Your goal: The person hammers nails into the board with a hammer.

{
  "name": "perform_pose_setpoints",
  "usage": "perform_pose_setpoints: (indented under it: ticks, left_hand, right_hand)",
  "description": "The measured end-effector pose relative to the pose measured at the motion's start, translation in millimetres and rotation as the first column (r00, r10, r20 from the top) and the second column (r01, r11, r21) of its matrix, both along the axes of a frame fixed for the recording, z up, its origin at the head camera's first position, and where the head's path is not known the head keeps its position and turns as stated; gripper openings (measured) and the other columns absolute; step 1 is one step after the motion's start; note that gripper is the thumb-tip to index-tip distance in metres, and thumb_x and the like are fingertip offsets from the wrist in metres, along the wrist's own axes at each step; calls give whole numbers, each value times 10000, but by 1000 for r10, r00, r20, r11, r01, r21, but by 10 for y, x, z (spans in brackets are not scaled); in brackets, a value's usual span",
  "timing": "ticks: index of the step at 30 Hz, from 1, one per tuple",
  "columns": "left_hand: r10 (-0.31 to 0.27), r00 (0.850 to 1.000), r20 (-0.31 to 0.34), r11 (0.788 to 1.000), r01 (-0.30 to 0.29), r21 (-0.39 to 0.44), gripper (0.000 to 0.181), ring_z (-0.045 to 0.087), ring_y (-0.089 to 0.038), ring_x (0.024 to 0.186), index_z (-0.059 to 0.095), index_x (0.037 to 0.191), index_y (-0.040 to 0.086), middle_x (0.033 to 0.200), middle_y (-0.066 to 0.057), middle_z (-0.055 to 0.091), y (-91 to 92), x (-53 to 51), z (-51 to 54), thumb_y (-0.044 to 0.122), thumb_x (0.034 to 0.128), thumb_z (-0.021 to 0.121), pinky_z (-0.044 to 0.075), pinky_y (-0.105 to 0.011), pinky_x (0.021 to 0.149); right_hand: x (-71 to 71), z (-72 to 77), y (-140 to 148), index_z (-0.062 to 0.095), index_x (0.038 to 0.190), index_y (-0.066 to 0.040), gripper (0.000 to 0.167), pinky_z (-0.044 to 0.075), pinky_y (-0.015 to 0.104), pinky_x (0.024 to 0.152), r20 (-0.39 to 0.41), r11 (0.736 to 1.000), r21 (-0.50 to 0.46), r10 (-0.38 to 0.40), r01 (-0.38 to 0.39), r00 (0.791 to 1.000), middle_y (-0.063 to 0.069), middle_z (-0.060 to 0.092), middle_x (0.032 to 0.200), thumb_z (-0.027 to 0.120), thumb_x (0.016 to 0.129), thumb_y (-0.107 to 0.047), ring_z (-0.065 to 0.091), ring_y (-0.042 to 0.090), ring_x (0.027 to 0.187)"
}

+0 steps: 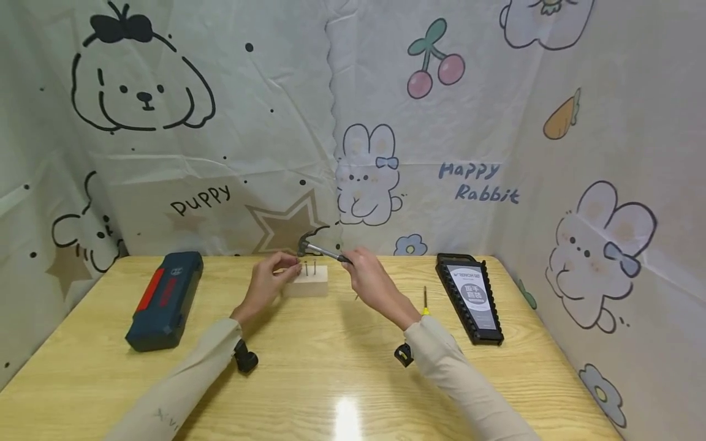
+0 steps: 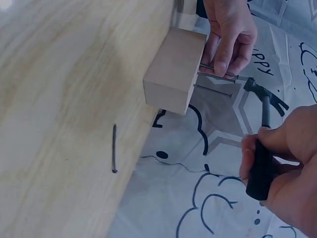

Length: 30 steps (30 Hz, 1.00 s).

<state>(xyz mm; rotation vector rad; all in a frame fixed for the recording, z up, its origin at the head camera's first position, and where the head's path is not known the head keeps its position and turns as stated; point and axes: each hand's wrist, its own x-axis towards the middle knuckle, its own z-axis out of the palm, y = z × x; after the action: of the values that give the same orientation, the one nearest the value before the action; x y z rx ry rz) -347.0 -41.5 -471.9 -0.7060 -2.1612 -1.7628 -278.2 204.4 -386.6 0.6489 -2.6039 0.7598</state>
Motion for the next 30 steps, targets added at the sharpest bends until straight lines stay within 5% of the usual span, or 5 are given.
perform_pose_setpoints:
  ticks: [9, 11, 17, 30]
  left_hand:
    - [-9, 999, 33, 1000, 8, 18, 149, 735, -359, 1067, 714, 1086, -70, 1107, -207, 736, -42, 63, -108, 1, 958, 740, 607, -246, 891]
    - [-14, 1000, 14, 1000, 14, 24, 136, 734, -373, 1060, 714, 1076, -64, 1102, -213, 734, -29, 45, -85, -6, 956, 740, 610, -260, 896]
    - [-17, 1000, -24, 999, 18, 39, 80, 739, -423, 1027, 700, 1001, -82, 1061, -280, 723, 7, -17, -8, -84, 930, 735, 614, -279, 888]
    - [2, 1000, -13, 999, -1, 45, 148, 723, -456, 1050, 684, 1054, -127, 1076, -302, 716, 20, -18, 5, -100, 918, 736, 604, -419, 926]
  right_hand:
    - [-24, -15, -120, 676, 1192, 72, 182, 531, 360, 661, -250, 981, -162, 62, -105, 966, 158, 637, 985, 577, 1057, 0, 571, 220, 791]
    - [-23, -25, -128, 675, 1191, 81, 183, 541, 351, 659, -248, 985, -148, 48, -86, 968, 154, 634, 981, 579, 1056, 5, 584, 218, 793]
    - [-26, -55, -115, 698, 1166, 68, 168, 522, 271, 606, -132, 995, 94, 42, -29, 990, 123, 614, 929, 601, 1040, 13, 572, 161, 756]
    - [-35, -61, -98, 705, 1108, 53, 129, 495, 286, 590, -99, 996, 94, 15, -6, 995, 133, 609, 912, 603, 1038, 17, 541, 165, 732]
